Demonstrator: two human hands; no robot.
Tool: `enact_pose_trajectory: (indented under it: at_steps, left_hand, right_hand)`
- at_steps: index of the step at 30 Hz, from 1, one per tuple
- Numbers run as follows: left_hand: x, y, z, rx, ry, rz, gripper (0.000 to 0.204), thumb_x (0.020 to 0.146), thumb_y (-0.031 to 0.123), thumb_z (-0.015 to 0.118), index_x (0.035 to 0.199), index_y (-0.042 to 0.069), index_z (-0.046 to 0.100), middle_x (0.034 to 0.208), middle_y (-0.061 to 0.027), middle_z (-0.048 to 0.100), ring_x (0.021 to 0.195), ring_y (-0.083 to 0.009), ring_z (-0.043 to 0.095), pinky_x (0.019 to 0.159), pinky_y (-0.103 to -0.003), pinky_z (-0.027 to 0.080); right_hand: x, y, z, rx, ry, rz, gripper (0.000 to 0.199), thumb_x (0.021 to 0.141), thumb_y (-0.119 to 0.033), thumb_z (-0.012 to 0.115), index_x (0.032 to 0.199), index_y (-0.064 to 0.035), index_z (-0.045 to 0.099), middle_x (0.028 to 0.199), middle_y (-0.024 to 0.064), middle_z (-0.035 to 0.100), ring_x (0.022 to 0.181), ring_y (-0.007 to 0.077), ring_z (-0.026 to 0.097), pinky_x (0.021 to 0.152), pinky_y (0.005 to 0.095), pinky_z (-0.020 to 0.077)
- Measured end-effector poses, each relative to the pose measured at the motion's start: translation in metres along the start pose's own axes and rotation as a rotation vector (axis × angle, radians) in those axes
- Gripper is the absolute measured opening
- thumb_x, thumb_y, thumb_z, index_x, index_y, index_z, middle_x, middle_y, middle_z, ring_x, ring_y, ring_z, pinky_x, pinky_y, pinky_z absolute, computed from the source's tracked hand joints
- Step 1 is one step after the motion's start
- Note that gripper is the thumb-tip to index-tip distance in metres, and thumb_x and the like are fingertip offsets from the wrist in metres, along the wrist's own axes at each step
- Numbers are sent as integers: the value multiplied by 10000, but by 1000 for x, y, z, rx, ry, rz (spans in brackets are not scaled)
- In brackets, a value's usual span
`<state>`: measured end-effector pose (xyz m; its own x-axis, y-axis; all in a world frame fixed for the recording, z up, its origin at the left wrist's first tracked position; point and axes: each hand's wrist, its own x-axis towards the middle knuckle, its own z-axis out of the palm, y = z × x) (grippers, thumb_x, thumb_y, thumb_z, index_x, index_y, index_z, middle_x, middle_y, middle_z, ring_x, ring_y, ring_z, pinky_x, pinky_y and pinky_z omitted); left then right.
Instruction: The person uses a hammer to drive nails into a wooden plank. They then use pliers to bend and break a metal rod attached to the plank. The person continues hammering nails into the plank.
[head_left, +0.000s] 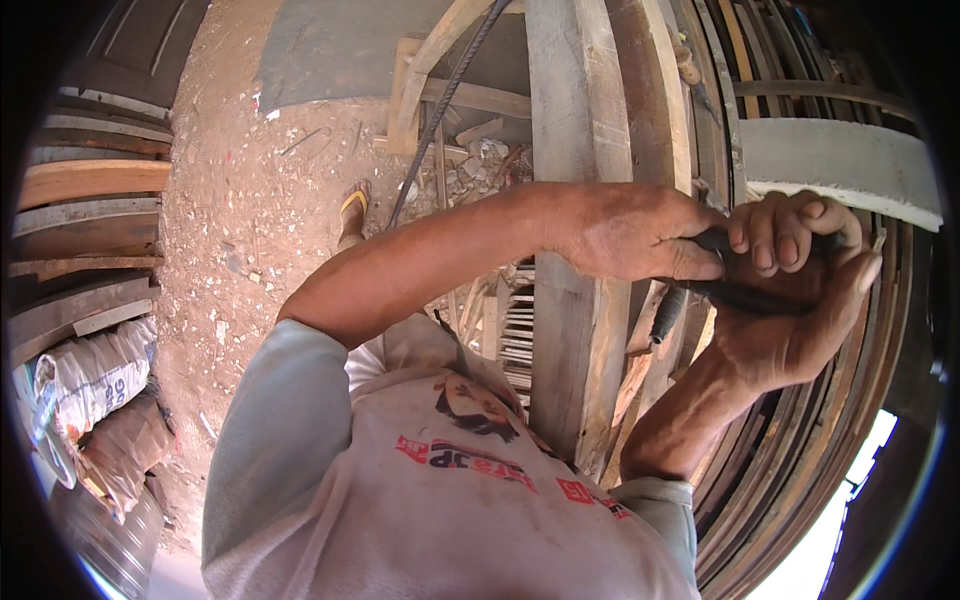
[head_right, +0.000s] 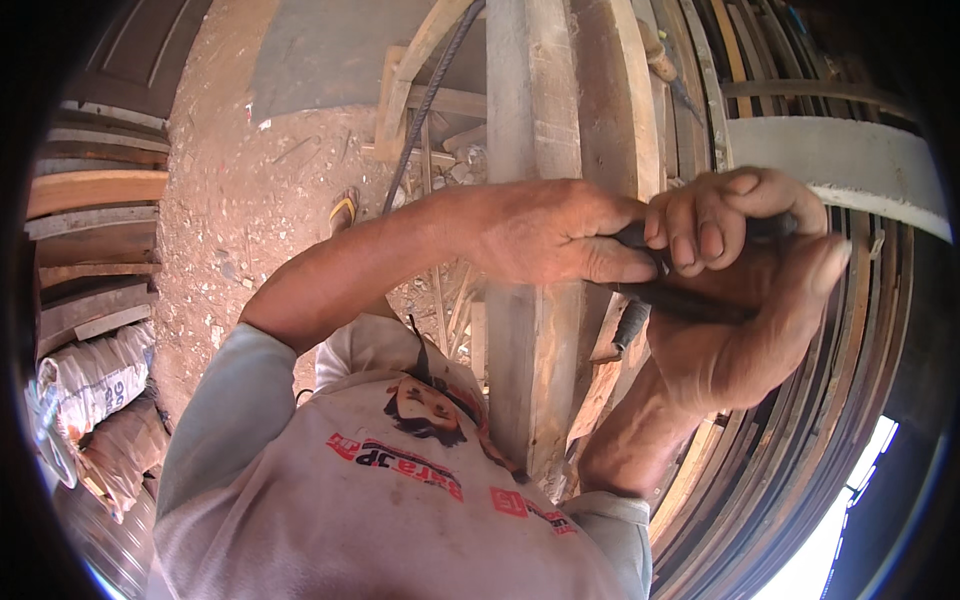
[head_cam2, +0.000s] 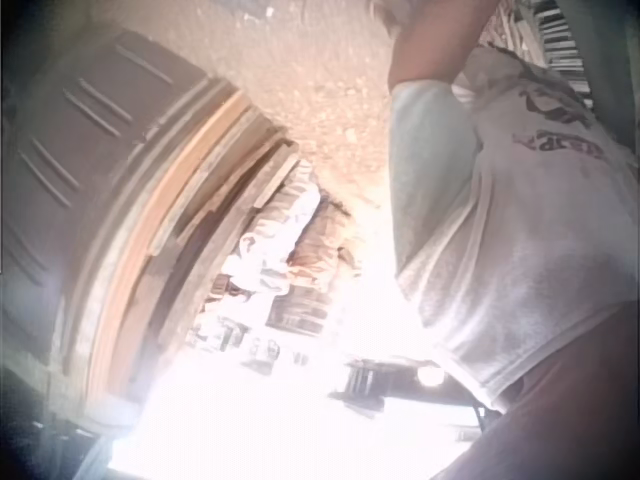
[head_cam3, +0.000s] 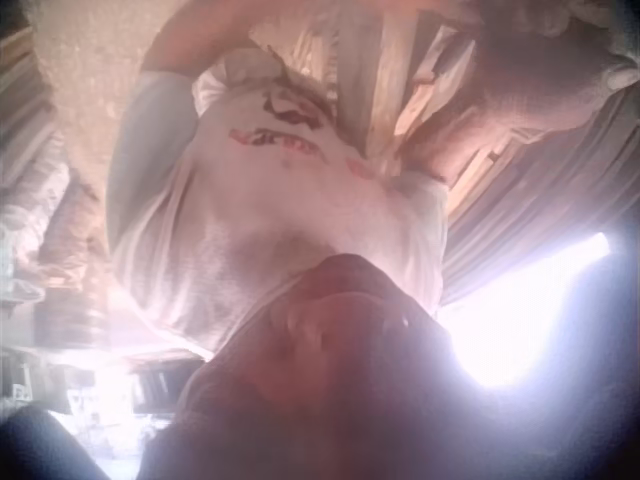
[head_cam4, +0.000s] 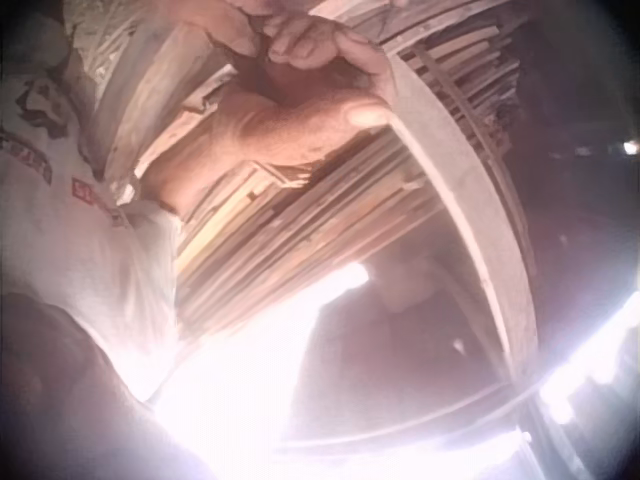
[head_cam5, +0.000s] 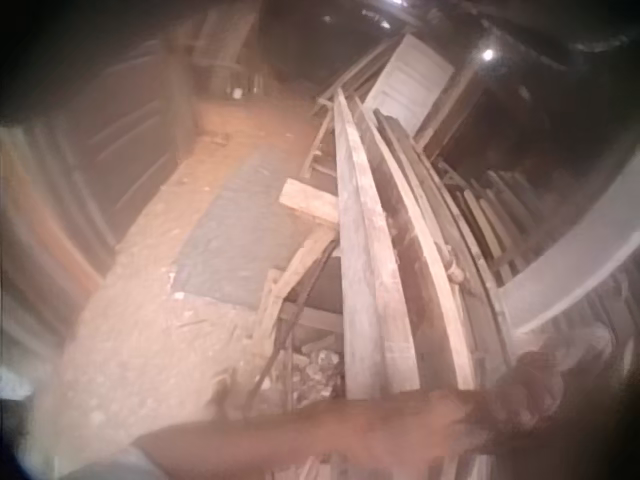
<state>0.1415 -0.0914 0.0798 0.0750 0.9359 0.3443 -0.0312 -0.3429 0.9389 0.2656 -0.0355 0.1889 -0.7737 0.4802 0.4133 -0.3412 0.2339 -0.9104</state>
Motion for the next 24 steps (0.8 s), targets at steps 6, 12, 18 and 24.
enact_pose_trajectory:
  at_steps: [6, 12, 18, 24]
  left_hand:
    - [16, 17, 3, 3, -64, 86, 564, 713, 188, 840, 1195, -5, 618, 1006, -88, 673, 947, -223, 680, 891, -360, 545]
    - [16, 22, 41, 130, 20, 41, 639, 620, 183, 938, 1157, 13, 637, 973, -70, 669, 983, -190, 666, 882, -320, 529]
    - [21, 8, 32, 120, 229, 215, 613, 666, 238, 965, 1139, 19, 643, 1064, -84, 716, 946, -187, 720, 837, -342, 586]
    - [23, -2, 45, 118, 412, 519, 629, 624, 237, 956, 1093, -11, 617, 843, -128, 722, 733, -293, 750, 688, -389, 606]
  right_hand:
    - [-6, 2, -8, 28, 148, -94, 418, 1102, -374, 437, 994, 10, 562, 739, 61, 459, 645, 159, 439, 632, 344, 441]
    - [-35, -7, -4, -36, 226, -118, 348, 1107, -354, 410, 968, -53, 514, 762, 4, 377, 669, 120, 381, 667, 336, 405]
    - [10, -5, -1, -137, 196, -8, 343, 1118, -304, 380, 940, -40, 507, 670, 32, 425, 600, 129, 422, 596, 328, 435]
    - [-15, -4, 0, -177, 73, -176, 356, 1115, -281, 423, 912, -15, 545, 668, 32, 448, 614, 108, 438, 599, 288, 420]
